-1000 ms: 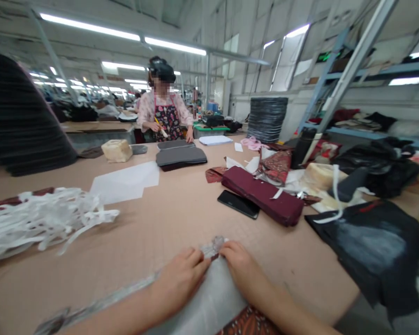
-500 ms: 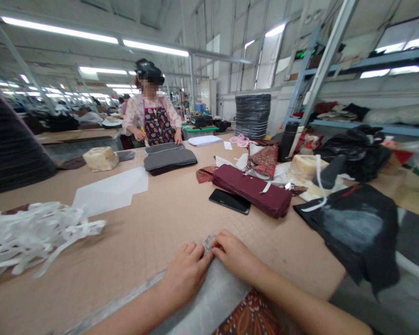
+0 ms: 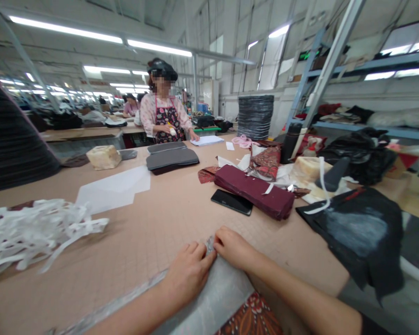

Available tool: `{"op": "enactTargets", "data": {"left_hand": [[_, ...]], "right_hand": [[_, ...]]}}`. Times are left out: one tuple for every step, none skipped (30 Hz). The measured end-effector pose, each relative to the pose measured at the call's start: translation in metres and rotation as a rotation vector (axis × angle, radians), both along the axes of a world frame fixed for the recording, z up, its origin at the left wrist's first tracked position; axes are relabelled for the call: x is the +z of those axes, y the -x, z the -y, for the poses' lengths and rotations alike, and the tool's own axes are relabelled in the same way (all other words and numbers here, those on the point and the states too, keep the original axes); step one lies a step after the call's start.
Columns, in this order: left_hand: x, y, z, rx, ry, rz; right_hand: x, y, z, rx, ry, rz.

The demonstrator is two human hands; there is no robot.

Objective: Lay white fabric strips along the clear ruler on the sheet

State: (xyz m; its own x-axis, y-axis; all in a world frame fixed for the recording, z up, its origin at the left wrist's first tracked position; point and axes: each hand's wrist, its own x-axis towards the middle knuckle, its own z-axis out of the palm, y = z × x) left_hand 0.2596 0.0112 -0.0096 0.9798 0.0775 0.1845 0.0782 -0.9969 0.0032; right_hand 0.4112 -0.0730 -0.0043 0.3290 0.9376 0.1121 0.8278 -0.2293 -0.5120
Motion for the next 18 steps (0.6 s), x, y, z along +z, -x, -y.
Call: {"op": "enactTargets", "data": {"left_hand": [[0.000, 0.000, 0.000, -0.002, -0.002, 0.000], [0.001, 0.000, 0.001, -0.003, -0.004, 0.002], [0.001, 0.000, 0.001, -0.002, -0.004, 0.006], [0.002, 0.001, 0.002, 0.000, -0.005, 0.009], [0.003, 0.002, 0.003, 0.003, -0.007, 0.009], [0.005, 0.003, 0.003, 0.005, -0.007, 0.004], [0.006, 0.006, 0.003, 0.008, -0.006, -0.006], [0.007, 0.010, 0.003, 0.014, -0.001, -0.023], [0.008, 0.016, 0.001, 0.024, 0.009, -0.044], [0.009, 0.024, -0.001, 0.042, 0.026, -0.068], [0.010, 0.034, -0.004, 0.069, 0.053, -0.098], [0.012, 0.046, -0.008, 0.102, 0.087, -0.132], [0.013, 0.061, -0.012, 0.141, 0.124, -0.167], [0.015, 0.076, -0.017, 0.182, 0.166, -0.207], [0.017, 0.093, -0.022, 0.226, 0.203, -0.233], [0.019, 0.109, -0.027, 0.269, 0.234, -0.258], [0.020, 0.125, -0.032, 0.309, 0.265, -0.272], [0.022, 0.139, -0.036, 0.342, 0.298, -0.281]], "right_hand": [[0.000, -0.001, -0.002, 0.002, 0.012, 0.004], [0.000, -0.002, -0.004, 0.008, 0.026, 0.007], [0.000, -0.004, -0.006, 0.016, 0.042, 0.006], [0.001, -0.005, -0.007, 0.026, 0.059, 0.003], [0.002, -0.007, -0.009, 0.036, 0.077, -0.003], [0.003, -0.009, -0.011, 0.045, 0.096, -0.012], [0.004, -0.012, -0.012, 0.052, 0.114, -0.022], [0.005, -0.013, -0.013, 0.055, 0.129, -0.032], [0.006, -0.015, -0.014, 0.055, 0.140, -0.043], [0.007, -0.016, -0.014, 0.052, 0.147, -0.052], [0.007, -0.016, -0.015, 0.048, 0.150, -0.061], [0.006, -0.016, -0.015, 0.041, 0.148, -0.066], [0.006, -0.015, -0.015, 0.032, 0.142, -0.070], [0.005, -0.014, -0.015, 0.020, 0.132, -0.070], [0.005, -0.013, -0.014, 0.010, 0.121, -0.071], [0.004, -0.012, -0.013, 0.003, 0.110, -0.074], [0.004, -0.010, -0.012, 0.002, 0.104, -0.080], [0.004, -0.009, -0.011, 0.007, 0.102, -0.088]]}}
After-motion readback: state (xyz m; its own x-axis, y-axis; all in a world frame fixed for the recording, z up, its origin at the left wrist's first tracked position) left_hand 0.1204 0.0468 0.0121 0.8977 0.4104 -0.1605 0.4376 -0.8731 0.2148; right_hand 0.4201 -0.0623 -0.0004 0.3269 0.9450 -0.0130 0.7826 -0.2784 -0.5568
